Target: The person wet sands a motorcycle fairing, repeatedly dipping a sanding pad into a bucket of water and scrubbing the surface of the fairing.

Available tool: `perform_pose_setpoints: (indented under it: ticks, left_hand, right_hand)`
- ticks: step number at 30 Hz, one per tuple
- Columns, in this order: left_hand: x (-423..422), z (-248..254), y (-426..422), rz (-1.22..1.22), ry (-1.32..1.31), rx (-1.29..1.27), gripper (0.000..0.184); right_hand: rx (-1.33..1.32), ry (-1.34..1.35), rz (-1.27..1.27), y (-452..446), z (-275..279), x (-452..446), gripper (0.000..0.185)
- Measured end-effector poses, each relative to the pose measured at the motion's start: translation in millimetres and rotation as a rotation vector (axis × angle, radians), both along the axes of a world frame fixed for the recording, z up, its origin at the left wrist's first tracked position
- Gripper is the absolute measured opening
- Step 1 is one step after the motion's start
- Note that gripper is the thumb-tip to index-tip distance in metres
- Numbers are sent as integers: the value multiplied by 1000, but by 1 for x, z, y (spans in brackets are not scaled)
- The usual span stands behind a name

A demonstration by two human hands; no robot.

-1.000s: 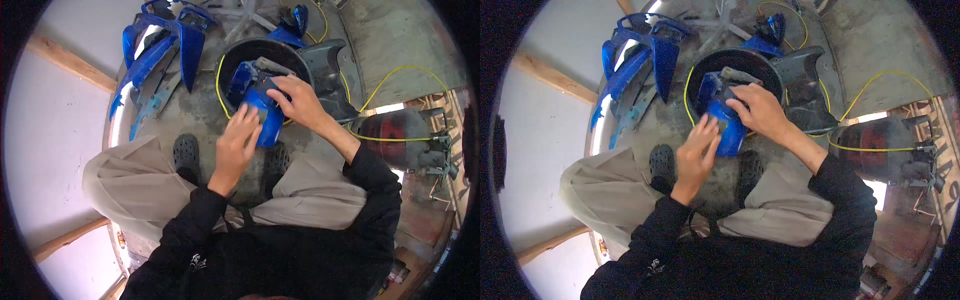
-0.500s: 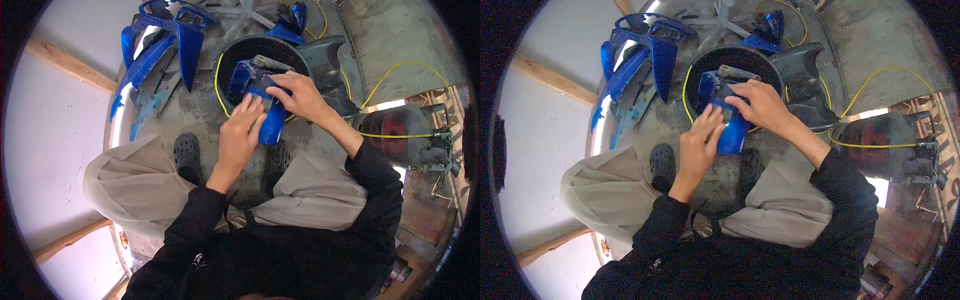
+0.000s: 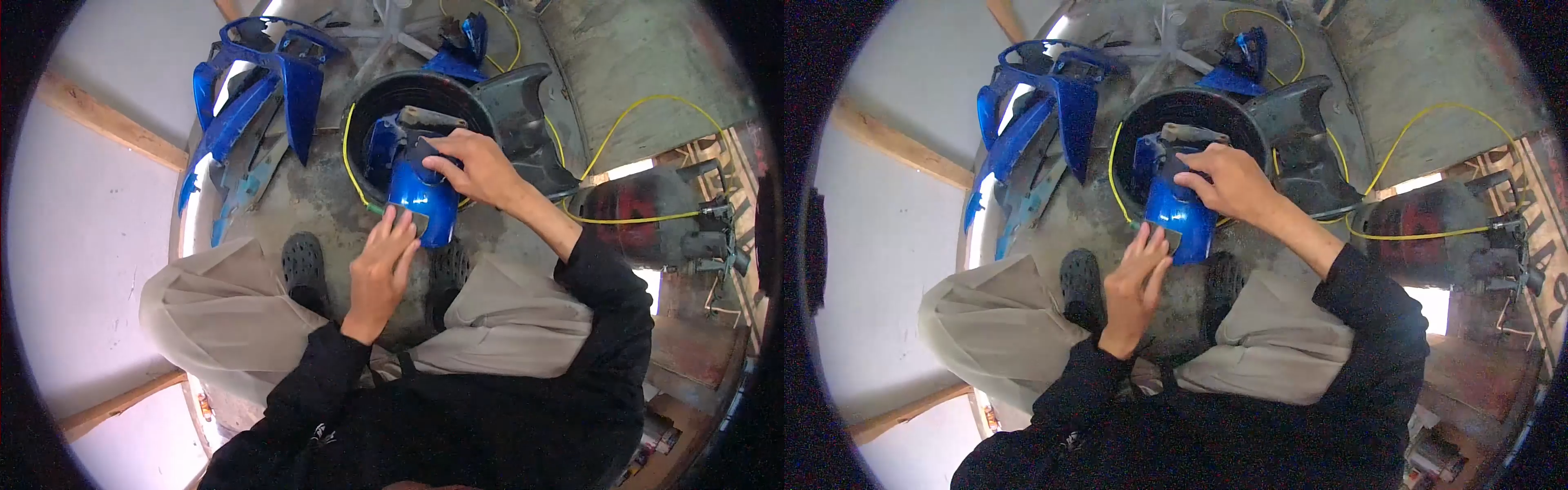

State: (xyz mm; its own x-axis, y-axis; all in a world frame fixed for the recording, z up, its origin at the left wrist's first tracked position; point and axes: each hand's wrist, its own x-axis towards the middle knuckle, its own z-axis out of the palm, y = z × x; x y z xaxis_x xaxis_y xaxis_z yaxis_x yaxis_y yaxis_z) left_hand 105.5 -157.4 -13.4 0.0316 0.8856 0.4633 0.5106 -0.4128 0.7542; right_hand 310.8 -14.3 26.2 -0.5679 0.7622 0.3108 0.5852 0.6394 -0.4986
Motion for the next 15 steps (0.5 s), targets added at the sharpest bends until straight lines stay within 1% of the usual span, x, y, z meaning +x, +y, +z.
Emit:
perform_pose_setpoints:
  ticks: [2, 4, 5, 8, 9, 11, 12, 13, 15]
  left_hand:
    - [7, -5, 7, 13, -25, -8, 23]
    - [14, 3, 42, 39, -30, -10, 23]
    - [14, 1, 39, 33, -1, 17, 23]
    - [5, -7, -7, 27, -34, -14, 24]
    - [1, 0, -11, 10, 12, -10, 26]
    - [2, -2, 12, 22, -51, -68, 27]
    - [4, 1, 29, 31, -88, -102, 28]
    - [4, -4, 48, 51, -44, -76, 30]
    - [10, -7, 28, 87, -25, -53, 30]
  right_hand:
    - [9, -8, -4, 4, -3, 4, 39]
    - [-2, -10, 2, 5, -1, 4, 40]
    - [-24, -23, 8, 4, 3, 4, 42]
    - [29, 8, 24, 5, -4, 5, 41]
    - [49, 5, 31, 12, -1, 6, 41]
    - [48, 2, 41, 10, -4, 6, 41]
    - [9, -37, 15, 8, 5, 3, 41]
    - [11, -39, 20, 10, 6, 4, 41]
    - [4, -36, 19, 8, 5, 5, 40]
